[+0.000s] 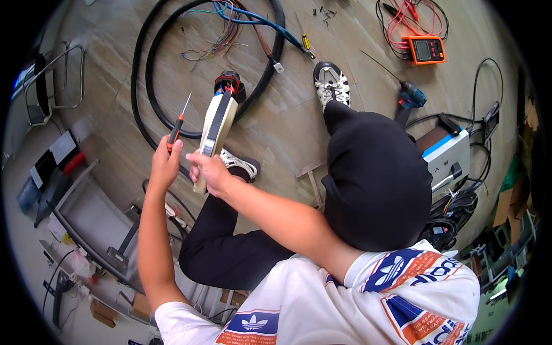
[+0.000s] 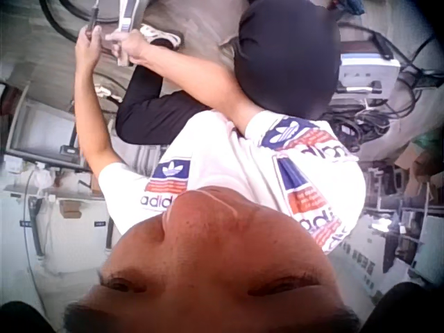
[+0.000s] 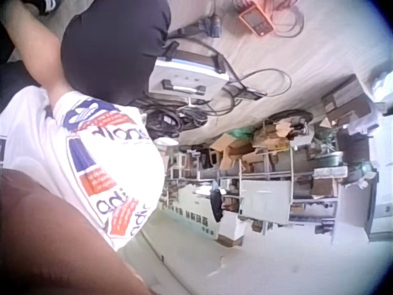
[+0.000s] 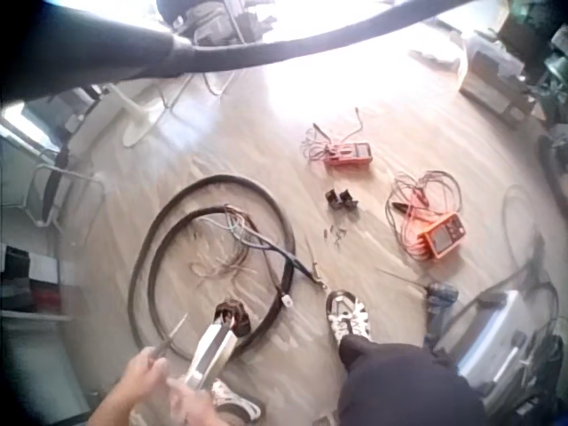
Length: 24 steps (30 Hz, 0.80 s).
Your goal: The person assembles the plastic housing of an electronic device using a screwdriver.
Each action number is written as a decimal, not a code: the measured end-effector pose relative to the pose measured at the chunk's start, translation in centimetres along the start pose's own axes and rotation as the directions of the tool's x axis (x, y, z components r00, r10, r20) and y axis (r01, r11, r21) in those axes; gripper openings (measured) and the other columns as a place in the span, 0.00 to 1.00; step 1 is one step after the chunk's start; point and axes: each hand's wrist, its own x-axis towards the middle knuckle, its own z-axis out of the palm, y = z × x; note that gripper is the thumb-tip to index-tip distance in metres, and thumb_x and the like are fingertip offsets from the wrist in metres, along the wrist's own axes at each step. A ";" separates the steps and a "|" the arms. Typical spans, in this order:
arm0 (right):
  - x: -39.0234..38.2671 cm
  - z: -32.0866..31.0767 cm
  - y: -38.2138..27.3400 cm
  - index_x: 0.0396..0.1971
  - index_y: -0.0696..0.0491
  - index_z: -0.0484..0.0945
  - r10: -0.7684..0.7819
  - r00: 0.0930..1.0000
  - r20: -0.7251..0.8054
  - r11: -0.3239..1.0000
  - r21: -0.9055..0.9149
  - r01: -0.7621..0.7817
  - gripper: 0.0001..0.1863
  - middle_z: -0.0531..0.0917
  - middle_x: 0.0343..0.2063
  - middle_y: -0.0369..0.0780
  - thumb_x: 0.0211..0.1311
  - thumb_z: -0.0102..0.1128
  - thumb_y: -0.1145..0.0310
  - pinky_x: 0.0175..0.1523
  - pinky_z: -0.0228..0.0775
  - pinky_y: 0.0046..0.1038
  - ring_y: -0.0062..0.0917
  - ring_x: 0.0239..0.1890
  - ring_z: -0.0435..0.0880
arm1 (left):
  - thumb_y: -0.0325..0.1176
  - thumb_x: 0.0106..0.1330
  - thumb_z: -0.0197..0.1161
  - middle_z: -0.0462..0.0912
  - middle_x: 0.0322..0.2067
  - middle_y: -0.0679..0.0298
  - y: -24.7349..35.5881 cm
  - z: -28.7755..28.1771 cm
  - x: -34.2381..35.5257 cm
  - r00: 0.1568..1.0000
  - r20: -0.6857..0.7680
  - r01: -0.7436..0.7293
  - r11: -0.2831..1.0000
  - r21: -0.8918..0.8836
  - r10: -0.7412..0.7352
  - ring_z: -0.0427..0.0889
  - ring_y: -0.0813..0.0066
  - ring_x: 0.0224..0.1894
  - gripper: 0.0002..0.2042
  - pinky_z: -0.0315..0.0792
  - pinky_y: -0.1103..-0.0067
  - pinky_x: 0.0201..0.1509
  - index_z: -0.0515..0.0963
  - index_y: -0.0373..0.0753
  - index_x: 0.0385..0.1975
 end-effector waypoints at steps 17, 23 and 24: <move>0.2 -8.5 -1.8 0.22 0.51 0.71 0.110 0.992 -0.066 0.993 -0.026 -0.112 0.09 0.70 0.13 0.34 0.60 0.59 0.69 0.26 0.65 0.26 0.23 0.16 0.71 | 0.36 0.61 0.63 0.75 0.21 0.63 7.2 3.9 3.9 0.997 -0.029 -0.066 0.998 0.012 0.066 0.70 0.80 0.23 0.18 0.69 0.81 0.30 0.78 0.31 0.47; 0.7 -8.3 -0.7 0.21 0.51 0.70 0.086 0.992 -0.091 0.996 -0.026 -0.089 0.09 0.70 0.13 0.34 0.60 0.58 0.71 0.27 0.66 0.26 0.24 0.16 0.72 | 0.37 0.59 0.65 0.75 0.18 0.62 6.9 4.8 4.9 0.989 -0.014 -0.143 0.984 0.107 0.145 0.71 0.77 0.21 0.16 0.70 0.79 0.30 0.81 0.31 0.41; 0.7 -8.0 -0.3 0.21 0.51 0.70 0.076 0.989 -0.131 0.995 -0.048 -0.082 0.09 0.70 0.13 0.35 0.59 0.58 0.71 0.26 0.66 0.27 0.24 0.16 0.71 | 0.37 0.58 0.66 0.76 0.19 0.61 6.9 4.8 4.9 0.990 -0.019 -0.138 0.985 0.108 0.140 0.72 0.76 0.22 0.16 0.71 0.79 0.31 0.81 0.31 0.40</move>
